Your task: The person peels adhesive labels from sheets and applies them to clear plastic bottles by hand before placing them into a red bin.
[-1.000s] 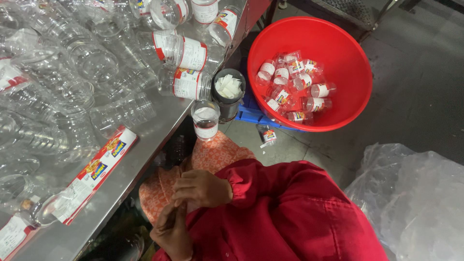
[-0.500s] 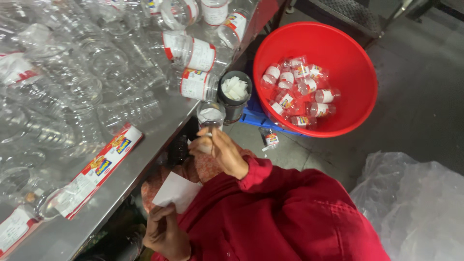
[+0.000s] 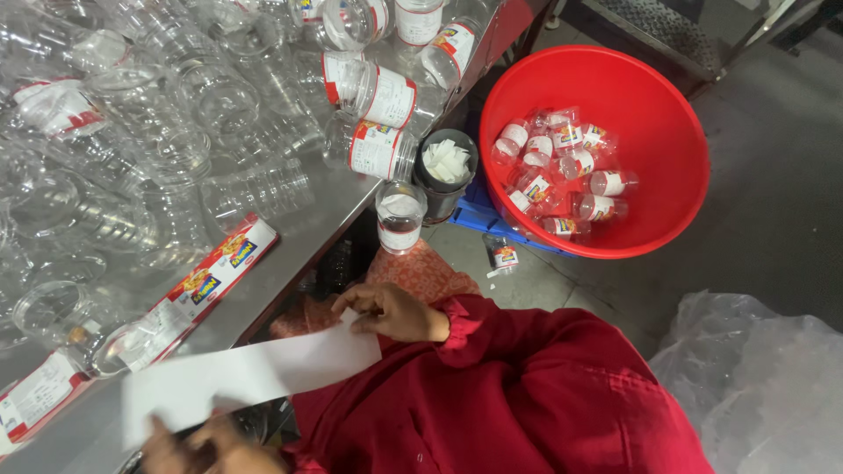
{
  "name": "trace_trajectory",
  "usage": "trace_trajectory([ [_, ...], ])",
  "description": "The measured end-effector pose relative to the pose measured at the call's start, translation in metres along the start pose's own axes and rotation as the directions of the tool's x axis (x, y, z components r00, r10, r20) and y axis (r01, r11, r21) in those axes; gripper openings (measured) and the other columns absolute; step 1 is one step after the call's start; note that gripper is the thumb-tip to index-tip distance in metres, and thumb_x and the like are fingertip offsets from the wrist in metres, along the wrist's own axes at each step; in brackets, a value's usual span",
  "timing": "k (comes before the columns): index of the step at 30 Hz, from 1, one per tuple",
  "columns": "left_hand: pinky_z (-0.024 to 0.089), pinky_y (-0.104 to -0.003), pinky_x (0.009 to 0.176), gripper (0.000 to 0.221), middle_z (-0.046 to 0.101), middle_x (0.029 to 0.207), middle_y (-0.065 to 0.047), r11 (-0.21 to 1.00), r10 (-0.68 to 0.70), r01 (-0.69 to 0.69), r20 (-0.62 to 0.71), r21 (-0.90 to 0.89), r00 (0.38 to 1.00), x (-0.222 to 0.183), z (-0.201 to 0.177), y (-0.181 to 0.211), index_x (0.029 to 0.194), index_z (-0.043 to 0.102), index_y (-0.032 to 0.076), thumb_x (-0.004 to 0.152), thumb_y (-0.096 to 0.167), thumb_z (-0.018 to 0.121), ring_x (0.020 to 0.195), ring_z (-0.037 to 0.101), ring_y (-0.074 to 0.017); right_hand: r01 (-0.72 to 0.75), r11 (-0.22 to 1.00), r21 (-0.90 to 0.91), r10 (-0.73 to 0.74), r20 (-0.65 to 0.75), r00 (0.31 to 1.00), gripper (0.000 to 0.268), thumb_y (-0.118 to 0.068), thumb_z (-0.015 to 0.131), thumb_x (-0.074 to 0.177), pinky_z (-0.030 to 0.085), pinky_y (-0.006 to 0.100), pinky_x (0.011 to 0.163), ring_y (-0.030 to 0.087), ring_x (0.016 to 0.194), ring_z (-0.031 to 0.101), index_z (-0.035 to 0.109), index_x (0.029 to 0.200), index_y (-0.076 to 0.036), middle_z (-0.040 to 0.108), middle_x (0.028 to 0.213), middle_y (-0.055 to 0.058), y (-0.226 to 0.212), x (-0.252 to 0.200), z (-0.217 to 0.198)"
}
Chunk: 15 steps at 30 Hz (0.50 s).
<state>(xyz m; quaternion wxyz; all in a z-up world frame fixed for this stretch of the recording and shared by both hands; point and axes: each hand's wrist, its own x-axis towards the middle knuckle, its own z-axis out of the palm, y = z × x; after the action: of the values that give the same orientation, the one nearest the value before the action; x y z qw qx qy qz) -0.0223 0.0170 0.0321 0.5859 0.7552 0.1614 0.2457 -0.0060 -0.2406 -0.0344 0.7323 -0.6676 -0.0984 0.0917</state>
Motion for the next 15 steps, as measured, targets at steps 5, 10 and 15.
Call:
trace_trajectory([
  [5,0.056,-0.033,0.096,0.072,0.051,0.149,-0.013,0.980,0.074,0.055,0.606,-0.192,0.792,-0.027,0.030,0.003,0.148,0.044,-0.004,0.080,-0.012,0.068,0.115,0.068,-0.0203,-0.019,1.000,-0.012,0.020,0.046,0.999,0.038,-0.013,0.083,0.086,0.045,0.021,0.067,0.005,0.075,0.058,0.057,0.112,-0.005,0.070,0.083,0.002,-0.045,-0.006,0.014],
  [10,0.058,-0.030,0.080,0.071,0.056,0.138,-0.011,0.941,-0.011,0.238,0.683,-0.239,0.730,-0.028,0.046,0.003,0.147,0.051,-0.003,0.080,-0.015,0.069,0.097,0.069,-0.0183,0.129,0.987,-0.100,-0.134,-0.048,0.990,0.028,-0.014,0.086,0.084,0.052,0.023,0.067,0.007,0.074,0.064,0.061,0.089,-0.004,0.067,0.079,0.002,-0.052,-0.009,0.016],
  [15,0.058,-0.028,0.081,0.068,0.059,0.132,-0.012,0.917,-0.036,0.278,0.634,-0.287,0.773,-0.033,0.044,-0.001,0.147,0.054,-0.004,0.082,-0.017,0.069,0.098,0.070,-0.0184,0.132,0.974,-0.182,-0.141,-0.040,0.989,0.017,-0.013,0.084,0.086,0.053,0.026,0.070,0.011,0.075,0.068,0.072,0.091,-0.002,0.071,0.082,0.005,-0.050,-0.008,0.013],
])
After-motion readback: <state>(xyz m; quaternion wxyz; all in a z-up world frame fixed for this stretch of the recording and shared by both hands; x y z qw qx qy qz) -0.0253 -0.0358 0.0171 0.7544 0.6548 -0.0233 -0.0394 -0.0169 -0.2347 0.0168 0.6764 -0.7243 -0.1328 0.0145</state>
